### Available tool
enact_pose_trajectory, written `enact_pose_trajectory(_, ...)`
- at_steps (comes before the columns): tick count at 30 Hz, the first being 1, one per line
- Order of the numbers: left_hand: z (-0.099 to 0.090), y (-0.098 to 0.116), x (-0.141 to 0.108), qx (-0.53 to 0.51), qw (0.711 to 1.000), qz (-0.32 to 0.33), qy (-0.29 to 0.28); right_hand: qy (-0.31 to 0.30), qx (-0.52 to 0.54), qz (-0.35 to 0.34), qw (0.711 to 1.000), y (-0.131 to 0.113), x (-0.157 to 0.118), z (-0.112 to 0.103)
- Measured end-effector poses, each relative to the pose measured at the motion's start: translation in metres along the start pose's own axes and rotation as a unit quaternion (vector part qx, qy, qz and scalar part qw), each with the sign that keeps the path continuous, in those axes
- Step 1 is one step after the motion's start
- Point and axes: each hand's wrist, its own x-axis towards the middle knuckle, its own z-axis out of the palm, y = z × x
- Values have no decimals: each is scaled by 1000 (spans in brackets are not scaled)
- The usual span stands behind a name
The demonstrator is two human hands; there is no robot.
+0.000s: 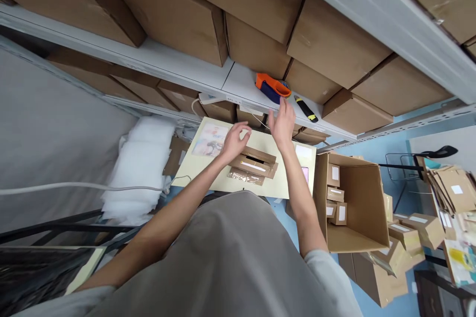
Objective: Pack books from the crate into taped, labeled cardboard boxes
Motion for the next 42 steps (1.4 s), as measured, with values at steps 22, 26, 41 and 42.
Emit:
enact_pose_trajectory(22, -27, 62, -45, -189, 980, -37, 58, -40, 296, 36, 954, -11, 8, 5)
enact_pose_trajectory(26, -33, 70, -76, -173, 982, -29, 70, -83, 506, 91, 854, -48, -91, -2)
enact_pose_trajectory(41, -68, 78, -127, -44, 998, 27, -31, -171, 525, 146, 821, -73, -182, -28)
enact_pose_trajectory(42, -71, 81, -125, -47, 999, 26, -11, -165, 515, 140, 830, -70, -185, -28)
